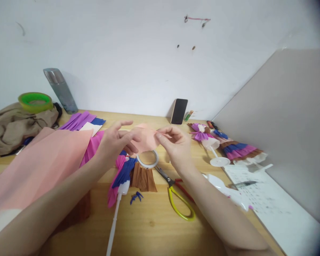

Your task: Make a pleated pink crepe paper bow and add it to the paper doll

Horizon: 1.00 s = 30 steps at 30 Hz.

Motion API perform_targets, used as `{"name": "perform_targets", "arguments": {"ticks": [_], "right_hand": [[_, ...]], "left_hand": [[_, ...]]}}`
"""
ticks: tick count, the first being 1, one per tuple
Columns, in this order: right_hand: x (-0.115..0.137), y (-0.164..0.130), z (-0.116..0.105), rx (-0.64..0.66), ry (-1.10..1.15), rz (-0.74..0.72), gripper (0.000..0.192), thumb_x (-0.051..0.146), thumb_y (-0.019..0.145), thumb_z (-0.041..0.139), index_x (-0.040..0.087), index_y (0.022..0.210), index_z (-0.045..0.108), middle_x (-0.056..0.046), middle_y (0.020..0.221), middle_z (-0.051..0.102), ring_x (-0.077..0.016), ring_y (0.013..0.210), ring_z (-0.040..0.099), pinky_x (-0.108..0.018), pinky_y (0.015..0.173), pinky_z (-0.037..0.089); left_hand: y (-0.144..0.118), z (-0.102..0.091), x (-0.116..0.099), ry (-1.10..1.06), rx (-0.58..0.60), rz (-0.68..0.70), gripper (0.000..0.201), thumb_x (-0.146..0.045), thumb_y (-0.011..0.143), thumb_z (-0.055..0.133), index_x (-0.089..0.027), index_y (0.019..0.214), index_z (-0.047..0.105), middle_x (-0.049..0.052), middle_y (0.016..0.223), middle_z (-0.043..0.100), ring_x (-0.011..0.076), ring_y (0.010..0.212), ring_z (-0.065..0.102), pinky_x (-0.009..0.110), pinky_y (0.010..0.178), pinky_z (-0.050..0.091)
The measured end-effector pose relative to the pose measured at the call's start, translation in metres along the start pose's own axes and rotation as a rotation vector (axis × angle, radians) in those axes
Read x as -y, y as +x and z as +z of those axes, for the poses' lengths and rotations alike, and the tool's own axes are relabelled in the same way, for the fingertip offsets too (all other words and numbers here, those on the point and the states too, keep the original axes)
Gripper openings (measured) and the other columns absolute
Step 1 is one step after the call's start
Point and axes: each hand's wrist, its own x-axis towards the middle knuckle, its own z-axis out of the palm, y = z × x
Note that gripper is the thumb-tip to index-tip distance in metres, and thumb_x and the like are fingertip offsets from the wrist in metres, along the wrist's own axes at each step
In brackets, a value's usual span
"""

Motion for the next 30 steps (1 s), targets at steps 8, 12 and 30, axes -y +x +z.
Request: {"name": "perform_targets", "arguments": {"ticks": [8,12,30], "right_hand": [[-0.002,-0.011,0.004,-0.002,-0.307,-0.280,0.011,0.017,0.081,0.060,0.022,0.072,0.061,-0.001,0.069,0.064,-0.0169,0.068,0.059,-0.032,0.069,0.048],[0.006,-0.017,0.008,0.320,-0.324,-0.435,0.010,0.020,0.081,0.062,0.020,0.090,0.067,-0.009,0.093,0.071,-0.0235,0.092,0.064,-0.039,0.083,0.050],[-0.018,0.013,-0.015,0.549,0.075,-0.032,0.054,0.039,0.069,0.081,0.028,0.120,0.065,-0.009,0.137,0.058,-0.0256,0.126,0.052,-0.042,0.101,0.044]], "left_hand": [[-0.014,0.017,0.009,-0.105,0.163,-0.084,0.040,-0.048,0.075,0.073,-0.015,0.094,0.063,0.006,0.089,0.072,0.0156,0.070,0.070,0.022,0.058,0.056],[-0.014,0.018,0.009,-0.133,0.210,-0.048,0.048,-0.048,0.073,0.077,-0.016,0.106,0.062,0.004,0.087,0.071,0.0181,0.077,0.070,0.025,0.063,0.056],[-0.011,-0.007,-0.003,0.666,0.312,0.452,0.027,-0.034,0.091,0.053,-0.018,0.084,0.073,0.000,0.070,0.066,0.0123,0.062,0.057,0.020,0.059,0.044]]}}
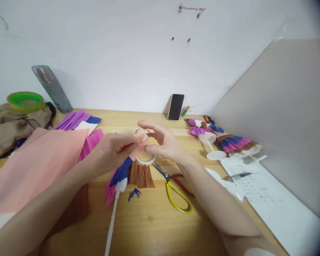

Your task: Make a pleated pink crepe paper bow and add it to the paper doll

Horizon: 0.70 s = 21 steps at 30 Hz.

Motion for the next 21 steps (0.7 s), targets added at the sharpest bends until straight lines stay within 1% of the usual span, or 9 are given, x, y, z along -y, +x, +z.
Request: {"name": "perform_targets", "arguments": {"ticks": [3,5,8,10,12,14,16,18,21], "right_hand": [[0.005,0.000,0.005,-0.039,0.046,-0.010,0.020,0.036,0.069,0.081,0.021,0.077,0.071,-0.007,0.106,0.070,-0.0226,0.106,0.062,-0.041,0.096,0.046],[0.009,0.001,0.006,-0.077,0.082,-0.010,0.023,0.036,0.069,0.080,0.020,0.064,0.065,-0.005,0.088,0.070,-0.0201,0.090,0.065,-0.039,0.089,0.048],[0.015,0.001,0.006,-0.134,0.047,0.000,0.020,0.034,0.071,0.078,0.021,0.064,0.065,-0.002,0.074,0.068,-0.0175,0.075,0.063,-0.035,0.077,0.049],[0.020,0.000,0.005,-0.175,-0.039,-0.008,0.015,0.029,0.072,0.076,0.021,0.065,0.066,-0.001,0.070,0.067,-0.0169,0.070,0.061,-0.034,0.073,0.047],[0.026,-0.002,0.005,-0.209,-0.117,-0.027,0.012,0.026,0.072,0.073,0.021,0.064,0.066,0.000,0.067,0.066,-0.0166,0.068,0.059,-0.033,0.071,0.045],[0.032,-0.003,0.006,-0.229,-0.171,-0.027,0.012,0.025,0.072,0.073,0.021,0.063,0.066,0.000,0.066,0.066,-0.0160,0.066,0.059,-0.031,0.068,0.044],[0.035,-0.004,0.007,-0.246,-0.204,-0.012,0.013,0.025,0.072,0.073,0.021,0.062,0.066,0.000,0.066,0.067,-0.0153,0.065,0.058,-0.030,0.066,0.043],[0.034,-0.004,0.008,-0.260,-0.222,0.000,0.013,0.025,0.071,0.074,0.021,0.062,0.066,0.001,0.065,0.067,-0.0146,0.063,0.058,-0.030,0.065,0.042],[0.031,-0.003,0.008,-0.265,-0.221,0.008,0.012,0.024,0.071,0.073,0.021,0.061,0.067,0.001,0.063,0.066,-0.0140,0.062,0.056,-0.029,0.064,0.041]], "left_hand": [[-0.002,-0.001,0.002,0.069,0.027,0.018,0.026,-0.030,0.090,0.053,-0.018,0.081,0.074,0.000,0.065,0.064,0.0110,0.057,0.052,0.020,0.056,0.041],[-0.001,-0.002,0.002,0.045,-0.037,-0.029,0.022,-0.030,0.087,0.057,-0.019,0.079,0.075,0.000,0.064,0.065,0.0111,0.056,0.052,0.020,0.055,0.041],[0.004,-0.005,0.001,-0.104,-0.167,-0.158,0.013,-0.031,0.076,0.070,-0.020,0.079,0.075,0.001,0.069,0.069,0.0130,0.060,0.057,0.021,0.056,0.045],[0.008,-0.008,0.000,-0.239,-0.199,-0.300,0.021,-0.029,0.066,0.078,-0.019,0.084,0.075,0.001,0.073,0.068,0.0124,0.059,0.058,0.021,0.053,0.046],[0.011,-0.011,0.001,-0.375,-0.173,-0.443,0.032,-0.025,0.059,0.082,-0.018,0.089,0.074,0.000,0.071,0.066,0.0110,0.055,0.057,0.021,0.051,0.046],[0.012,-0.012,0.003,-0.462,-0.111,-0.524,0.036,-0.023,0.058,0.082,-0.017,0.093,0.074,-0.002,0.062,0.062,0.0092,0.051,0.054,0.019,0.048,0.043],[0.011,-0.011,0.007,-0.499,-0.076,-0.521,0.039,-0.024,0.059,0.082,-0.018,0.097,0.075,-0.006,0.049,0.053,0.0059,0.042,0.044,0.016,0.041,0.035],[0.009,-0.007,0.009,-0.518,-0.097,-0.479,0.043,-0.026,0.061,0.082,-0.019,0.102,0.075,-0.009,0.041,0.046,0.0036,0.036,0.033,0.015,0.037,0.027],[0.008,0.000,0.007,-0.548,-0.179,-0.429,0.039,-0.025,0.061,0.081,-0.017,0.099,0.076,-0.009,0.038,0.047,0.0042,0.034,0.035,0.016,0.035,0.030]]}}
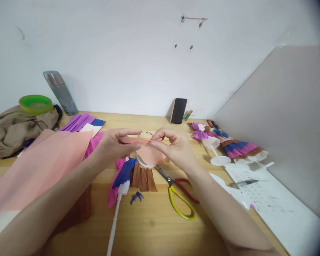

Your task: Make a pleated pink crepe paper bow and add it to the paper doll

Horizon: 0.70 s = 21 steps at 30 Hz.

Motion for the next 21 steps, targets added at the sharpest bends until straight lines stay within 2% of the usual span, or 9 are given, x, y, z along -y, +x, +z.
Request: {"name": "perform_targets", "arguments": {"ticks": [5,7,10,14,17,19,21], "right_hand": [[-0.0049,0.0021,-0.0001,-0.016,0.009,-0.035,0.008,0.025,0.070,0.075,0.021,0.067,0.069,0.000,0.069,0.068,-0.0149,0.066,0.057,-0.030,0.066,0.041],[-0.0064,0.0034,-0.0005,-0.028,0.009,-0.090,0.005,0.024,0.069,0.075,0.021,0.070,0.071,-0.001,0.073,0.068,-0.0155,0.070,0.057,-0.030,0.066,0.041],[-0.0085,0.0045,-0.0006,-0.050,0.007,-0.121,0.001,0.022,0.069,0.073,0.021,0.068,0.073,0.000,0.066,0.062,-0.0145,0.065,0.052,-0.028,0.061,0.038],[-0.0097,0.0035,-0.0007,-0.077,0.044,0.076,0.012,0.030,0.068,0.073,0.018,0.068,0.074,0.005,0.050,0.045,-0.0097,0.048,0.035,-0.026,0.048,0.025],[-0.0075,0.0033,-0.0027,-0.059,0.085,0.228,0.023,0.032,0.066,0.074,0.016,0.082,0.076,0.010,0.045,0.033,-0.0068,0.043,0.026,-0.025,0.046,0.018],[-0.0051,0.0039,-0.0049,-0.014,0.127,0.296,0.036,0.030,0.063,0.075,0.015,0.096,0.074,0.013,0.043,0.030,-0.0056,0.041,0.024,-0.025,0.046,0.016],[-0.0032,0.0046,-0.0070,0.038,0.192,0.359,0.044,0.028,0.062,0.076,0.014,0.103,0.071,0.014,0.041,0.035,-0.0051,0.040,0.027,-0.024,0.046,0.017]], "left_hand": [[-0.0036,0.0069,-0.0049,-0.035,-0.068,0.045,0.013,-0.025,0.066,0.077,-0.015,0.074,0.077,-0.002,0.043,0.060,0.0065,0.037,0.048,0.017,0.038,0.040],[-0.0036,0.0066,-0.0057,-0.045,-0.084,0.057,0.011,-0.025,0.067,0.075,-0.015,0.072,0.077,-0.002,0.042,0.060,0.0065,0.035,0.048,0.017,0.036,0.040],[-0.0027,0.0057,-0.0053,-0.056,-0.080,0.058,0.009,-0.024,0.067,0.075,-0.016,0.071,0.078,-0.002,0.042,0.060,0.0065,0.034,0.049,0.016,0.035,0.039],[-0.0032,0.0070,-0.0045,-0.060,-0.079,0.049,0.010,-0.023,0.067,0.074,-0.017,0.072,0.079,-0.001,0.044,0.063,0.0070,0.036,0.052,0.015,0.037,0.041],[-0.0042,0.0079,-0.0039,-0.062,-0.065,0.039,0.013,-0.024,0.068,0.073,-0.016,0.076,0.079,0.000,0.044,0.064,0.0079,0.036,0.054,0.015,0.037,0.041],[-0.0041,0.0076,-0.0034,-0.071,-0.063,0.049,0.013,-0.025,0.069,0.073,-0.016,0.076,0.079,0.000,0.043,0.063,0.0077,0.036,0.053,0.015,0.037,0.041],[-0.0032,0.0069,-0.0032,-0.078,-0.076,0.060,0.011,-0.024,0.068,0.073,-0.017,0.074,0.079,-0.001,0.043,0.062,0.0072,0.035,0.052,0.015,0.036,0.040]]}}
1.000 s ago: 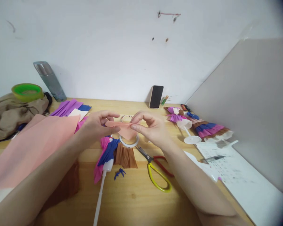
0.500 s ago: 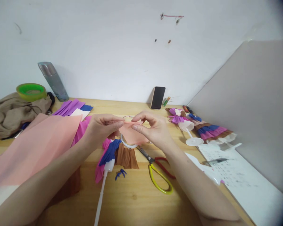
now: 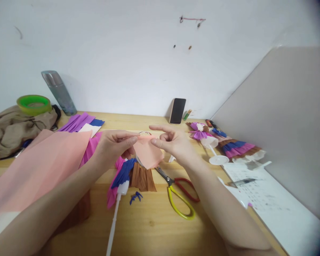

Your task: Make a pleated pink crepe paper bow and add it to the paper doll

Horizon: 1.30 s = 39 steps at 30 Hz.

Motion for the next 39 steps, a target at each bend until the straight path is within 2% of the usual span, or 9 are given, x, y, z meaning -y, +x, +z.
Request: {"name": "perform_targets", "arguments": {"ticks": [5,10,16,22,28,30,34,39], "right_hand": [[0.001,0.001,0.002,0.067,0.142,0.106,0.036,0.033,0.059,0.078,0.015,0.090,0.070,0.009,0.039,0.052,-0.0060,0.039,0.039,-0.022,0.043,0.022],[-0.002,0.001,0.011,-0.012,0.275,0.144,0.028,0.035,0.055,0.081,0.015,0.071,0.069,0.006,0.040,0.055,-0.0044,0.036,0.041,-0.019,0.038,0.024],[-0.002,-0.002,0.020,-0.113,0.366,0.138,0.027,0.034,0.054,0.083,0.015,0.068,0.070,0.003,0.043,0.061,-0.0041,0.035,0.045,-0.016,0.036,0.031],[-0.001,-0.003,0.021,-0.147,0.388,0.081,0.026,0.032,0.055,0.083,0.015,0.068,0.068,0.001,0.047,0.065,-0.0053,0.036,0.050,-0.017,0.038,0.037],[-0.002,-0.003,0.021,-0.135,0.424,0.021,0.024,0.029,0.056,0.083,0.016,0.063,0.064,-0.001,0.058,0.070,-0.0098,0.047,0.062,-0.018,0.043,0.043],[-0.003,-0.003,0.022,-0.153,0.428,-0.022,0.022,0.028,0.057,0.082,0.017,0.062,0.064,-0.001,0.056,0.069,-0.0110,0.048,0.062,-0.020,0.045,0.044],[-0.004,-0.005,0.023,-0.194,0.345,-0.155,0.015,0.024,0.063,0.079,0.018,0.064,0.065,-0.001,0.059,0.069,-0.0128,0.056,0.063,-0.024,0.055,0.048],[-0.002,-0.009,0.021,-0.251,0.160,-0.290,0.010,0.022,0.065,0.076,0.020,0.062,0.067,0.000,0.065,0.067,-0.0136,0.062,0.058,-0.028,0.061,0.046]], "left_hand": [[0.003,-0.001,0.000,0.001,-0.026,-0.016,0.008,-0.024,0.066,0.074,-0.018,0.070,0.078,-0.001,0.042,0.062,0.0072,0.034,0.051,0.015,0.034,0.039],[0.003,0.001,0.001,-0.006,-0.040,-0.025,0.009,-0.024,0.067,0.073,-0.018,0.072,0.078,-0.001,0.042,0.062,0.0077,0.034,0.051,0.015,0.034,0.040],[0.001,0.004,0.002,-0.018,-0.040,-0.041,0.017,-0.027,0.070,0.073,-0.016,0.081,0.079,-0.001,0.044,0.063,0.0088,0.033,0.052,0.017,0.035,0.040],[-0.002,0.002,0.000,-0.068,-0.046,-0.095,0.019,-0.030,0.071,0.075,-0.016,0.084,0.078,-0.001,0.045,0.063,0.0091,0.033,0.052,0.017,0.035,0.040],[-0.006,0.005,0.001,-0.193,-0.060,-0.130,0.017,-0.030,0.067,0.080,-0.017,0.077,0.077,0.003,0.073,0.075,0.0082,0.044,0.059,0.018,0.043,0.045],[-0.007,0.007,0.001,-0.224,-0.084,-0.137,0.017,-0.029,0.066,0.081,-0.015,0.075,0.077,0.004,0.071,0.075,0.0082,0.047,0.060,0.019,0.047,0.047],[-0.006,0.007,0.004,-0.205,-0.139,-0.043,0.013,-0.026,0.066,0.081,-0.016,0.071,0.075,0.002,0.056,0.070,0.0102,0.051,0.061,0.020,0.053,0.050],[-0.005,0.005,0.007,-0.104,-0.246,0.129,0.008,-0.022,0.065,0.080,-0.018,0.071,0.075,0.001,0.063,0.072,0.0119,0.055,0.064,0.023,0.057,0.053]]}}
